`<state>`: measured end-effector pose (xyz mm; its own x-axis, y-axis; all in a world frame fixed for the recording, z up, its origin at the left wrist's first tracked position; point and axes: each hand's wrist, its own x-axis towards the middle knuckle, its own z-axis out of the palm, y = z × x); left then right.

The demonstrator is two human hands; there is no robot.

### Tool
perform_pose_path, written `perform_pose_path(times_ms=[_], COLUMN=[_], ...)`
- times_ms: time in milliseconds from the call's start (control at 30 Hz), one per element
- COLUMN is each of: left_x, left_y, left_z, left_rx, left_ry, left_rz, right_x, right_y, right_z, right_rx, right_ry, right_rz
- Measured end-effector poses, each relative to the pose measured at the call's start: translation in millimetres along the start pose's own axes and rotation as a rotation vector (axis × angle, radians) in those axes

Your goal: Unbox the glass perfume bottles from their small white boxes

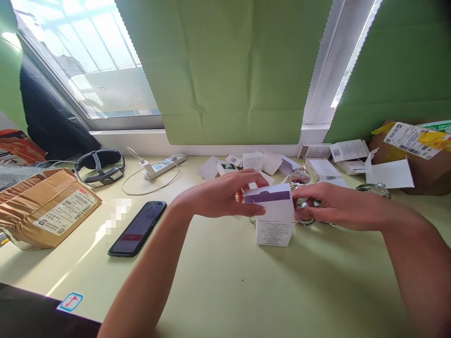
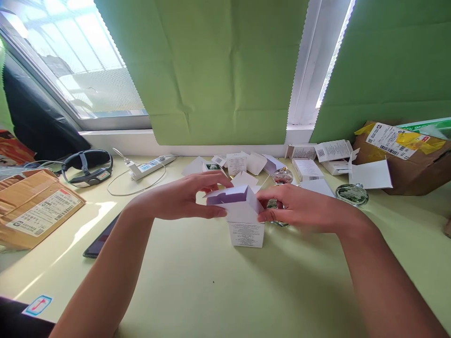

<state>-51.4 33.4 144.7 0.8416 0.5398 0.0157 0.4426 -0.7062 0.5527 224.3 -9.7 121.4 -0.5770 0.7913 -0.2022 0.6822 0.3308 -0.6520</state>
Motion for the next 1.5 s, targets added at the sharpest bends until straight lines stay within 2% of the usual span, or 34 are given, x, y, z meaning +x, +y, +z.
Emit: perform_pose_path(times_ms=[533, 767, 933, 1200, 1500], left_x=[0.9, 2.8, 1.4, 0.0, 2.0], left_y=[9.1, 6.3, 4.9, 3.6, 2.6], left_z=[-0.3, 1.2, 0.0, 0.1, 2.7], left_rx=[-0.047, -0.086, -0.094, -0.081, -0.074], left_ry=[0.034, 0.005, 0.015, 0.027, 0.000], left_rz=[-0.007, -0.008, -0.018, -0.014, -0.006], right_x=[-6.5, -16.1, -17.1, -19.3, -11.4], right_y=[-7.0, -32.1, -25.0, -26.5, -6.6], right_z=[-1.5, -4.2, -4.6, -4.2, -2.8], right_rx=[0.058, 0.075, 0.088, 0.088, 0.055], right_ry=[0.025, 0.198, 0.257, 0.204, 0.194], right_rz=[0.062, 0.099, 0.143, 0.111, 0.057])
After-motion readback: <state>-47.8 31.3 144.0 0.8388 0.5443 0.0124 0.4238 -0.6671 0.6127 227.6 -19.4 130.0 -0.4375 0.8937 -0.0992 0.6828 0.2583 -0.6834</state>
